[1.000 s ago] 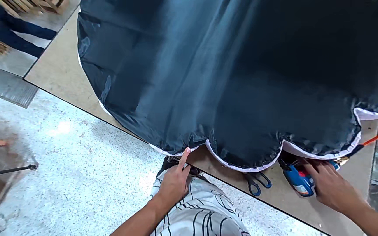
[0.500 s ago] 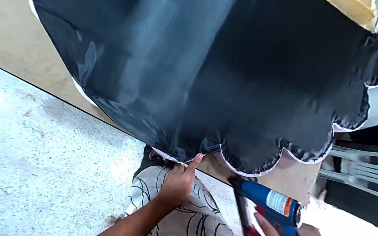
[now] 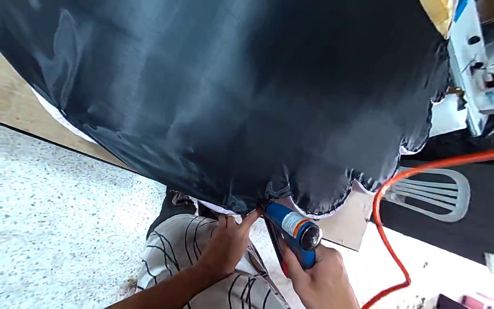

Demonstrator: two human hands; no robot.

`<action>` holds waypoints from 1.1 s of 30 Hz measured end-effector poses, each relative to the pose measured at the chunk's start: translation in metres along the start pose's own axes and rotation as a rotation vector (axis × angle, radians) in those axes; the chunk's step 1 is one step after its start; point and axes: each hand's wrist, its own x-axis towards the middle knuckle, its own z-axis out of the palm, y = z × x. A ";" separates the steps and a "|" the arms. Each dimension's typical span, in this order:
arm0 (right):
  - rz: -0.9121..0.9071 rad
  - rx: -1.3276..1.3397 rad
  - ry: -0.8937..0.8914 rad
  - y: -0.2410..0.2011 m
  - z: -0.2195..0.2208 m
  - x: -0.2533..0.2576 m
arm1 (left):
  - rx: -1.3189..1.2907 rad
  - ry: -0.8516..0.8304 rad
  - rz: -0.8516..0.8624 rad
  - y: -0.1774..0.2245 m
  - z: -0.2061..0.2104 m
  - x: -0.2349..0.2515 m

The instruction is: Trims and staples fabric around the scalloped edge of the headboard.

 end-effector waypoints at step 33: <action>-1.168 0.093 -0.156 0.082 -0.030 0.178 | 0.152 0.766 -0.033 0.082 -0.026 0.062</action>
